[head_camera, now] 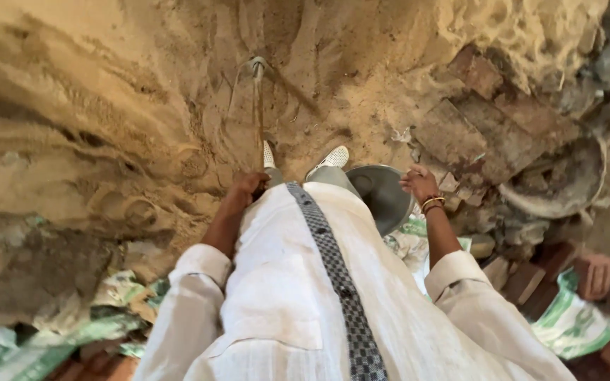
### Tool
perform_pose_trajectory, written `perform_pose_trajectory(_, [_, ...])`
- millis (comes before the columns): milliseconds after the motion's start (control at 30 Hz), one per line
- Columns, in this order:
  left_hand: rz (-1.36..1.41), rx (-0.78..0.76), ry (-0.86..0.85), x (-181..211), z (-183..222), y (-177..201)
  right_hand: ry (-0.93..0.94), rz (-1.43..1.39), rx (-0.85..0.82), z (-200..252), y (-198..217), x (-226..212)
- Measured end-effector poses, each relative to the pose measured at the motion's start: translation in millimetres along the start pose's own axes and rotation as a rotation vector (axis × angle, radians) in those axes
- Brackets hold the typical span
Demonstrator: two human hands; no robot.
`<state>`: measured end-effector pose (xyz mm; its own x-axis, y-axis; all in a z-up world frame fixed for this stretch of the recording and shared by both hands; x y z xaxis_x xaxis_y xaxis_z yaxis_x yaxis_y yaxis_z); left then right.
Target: The person digs into a sand wall with a hoe, then uses a shovel to scoop loosened sand into a metal basin. They repeat digging and shoveling, moving the filled basin aside and continuing to loosen sand from the face of the pit.
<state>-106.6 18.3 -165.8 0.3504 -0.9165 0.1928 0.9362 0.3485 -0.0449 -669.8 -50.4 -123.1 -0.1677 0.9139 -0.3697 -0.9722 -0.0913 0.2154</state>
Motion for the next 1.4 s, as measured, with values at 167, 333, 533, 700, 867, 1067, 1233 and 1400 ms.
perform_pose_trajectory(167, [0.343,-0.277,0.156,19.0,-8.3,-13.9,0.056,-0.071,-0.002,68.8,-74.6,23.0])
perform_pose_trajectory(333, [0.37,-0.404,0.197,59.4,-30.2,-47.1,0.067,-0.03,-0.029,141.9,-130.4,61.8])
perform_pose_trajectory(533, [0.225,-0.248,0.246,163.2,-11.4,-142.4,-0.004,-0.372,0.056,181.1,-164.1,88.1])
perform_pose_trajectory(700, [-0.04,-0.34,0.323,79.2,37.0,-207.0,0.143,-0.596,0.028,182.1,-173.4,62.1])
perform_pose_trajectory(867, [-0.544,-0.531,0.431,47.9,185.8,-221.5,0.147,-0.833,-0.036,109.1,-180.3,58.9])
perform_pose_trajectory(1067, [-1.181,-0.506,0.413,123.2,313.5,-217.8,0.009,-1.163,-0.119,57.1,-156.4,35.3])
perform_pose_trajectory(1233, [-1.484,-0.417,0.465,176.7,368.3,-196.0,0.014,-1.7,0.078,43.6,-93.8,79.3])
perform_pose_trajectory(1400, [-2.119,-0.411,0.025,206.8,273.2,-134.7,-0.09,-1.725,0.405,1.0,-105.9,192.7])
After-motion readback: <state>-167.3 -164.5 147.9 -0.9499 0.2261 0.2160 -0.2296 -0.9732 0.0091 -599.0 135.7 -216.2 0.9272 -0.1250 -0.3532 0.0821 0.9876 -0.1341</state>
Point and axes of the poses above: each hand's wrist, its own z-axis away from the middle knuckle, its own y-axis out of the back of the hand, x = y × z, the point moved 7 cm from there along -z, towards the middle knuckle, and after that the axes turned 8 degrees about z, right-handed, at the moved point
